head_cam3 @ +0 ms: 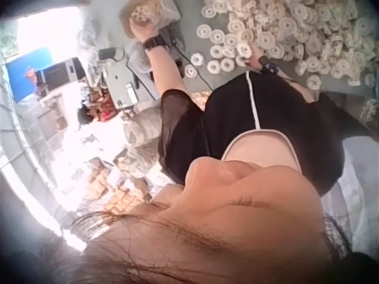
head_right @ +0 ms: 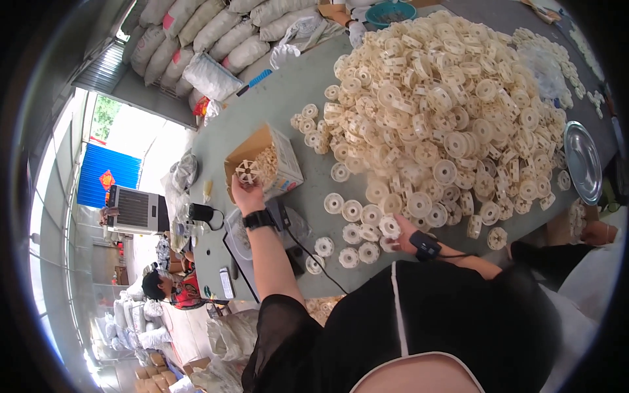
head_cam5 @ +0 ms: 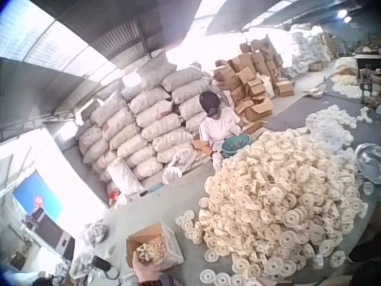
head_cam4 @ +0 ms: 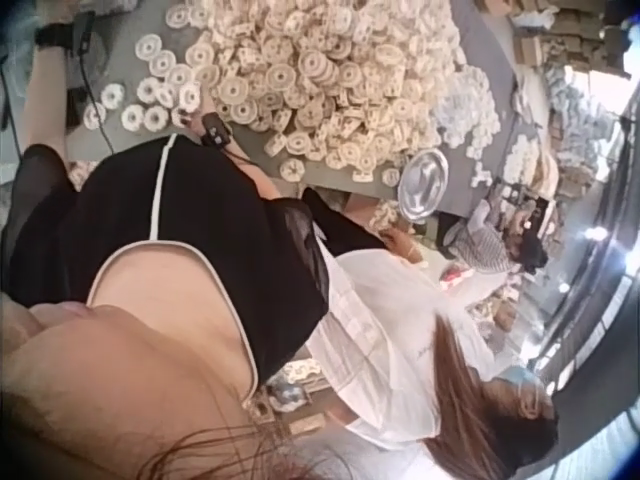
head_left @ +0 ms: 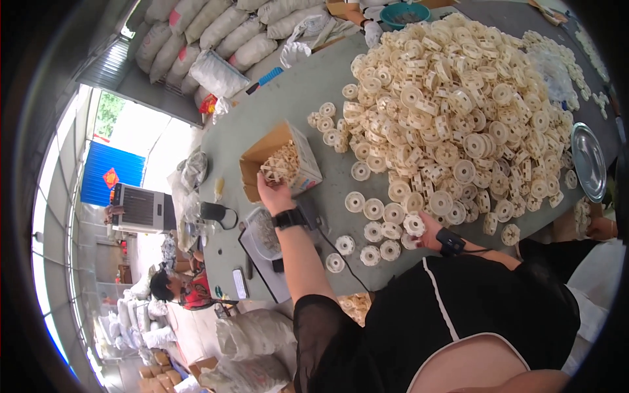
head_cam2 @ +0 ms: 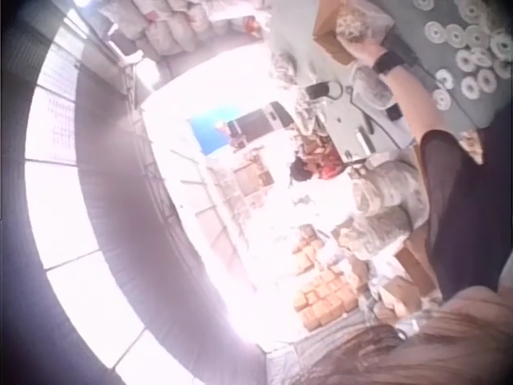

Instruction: Assembling small plastic rings or gears by hand at a factory workstation.

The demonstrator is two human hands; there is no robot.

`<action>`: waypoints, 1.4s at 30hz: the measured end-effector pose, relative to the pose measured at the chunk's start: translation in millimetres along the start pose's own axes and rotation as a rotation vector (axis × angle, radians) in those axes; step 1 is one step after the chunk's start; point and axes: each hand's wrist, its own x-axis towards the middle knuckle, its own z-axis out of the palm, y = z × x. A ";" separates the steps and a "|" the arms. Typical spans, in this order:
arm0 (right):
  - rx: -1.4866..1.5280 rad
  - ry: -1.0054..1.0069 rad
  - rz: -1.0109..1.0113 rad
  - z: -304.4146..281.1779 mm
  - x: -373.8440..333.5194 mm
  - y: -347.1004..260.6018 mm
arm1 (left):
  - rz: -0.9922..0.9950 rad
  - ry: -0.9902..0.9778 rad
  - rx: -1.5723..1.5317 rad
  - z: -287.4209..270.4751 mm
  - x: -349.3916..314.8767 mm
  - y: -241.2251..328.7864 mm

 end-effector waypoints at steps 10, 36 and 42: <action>0.040 -0.093 -0.044 -9.9 -6.9 -7.3 | 0.215 -0.035 0.934 -34.7 45.5 -67.6; -0.172 -0.269 0.206 11.8 -8.6 20.1 | 0.466 0.214 0.974 -75.3 -119.9 75.0; -0.110 -0.351 0.210 11.8 -5.1 29.4 | 0.926 0.093 1.686 -102.7 -96.7 96.3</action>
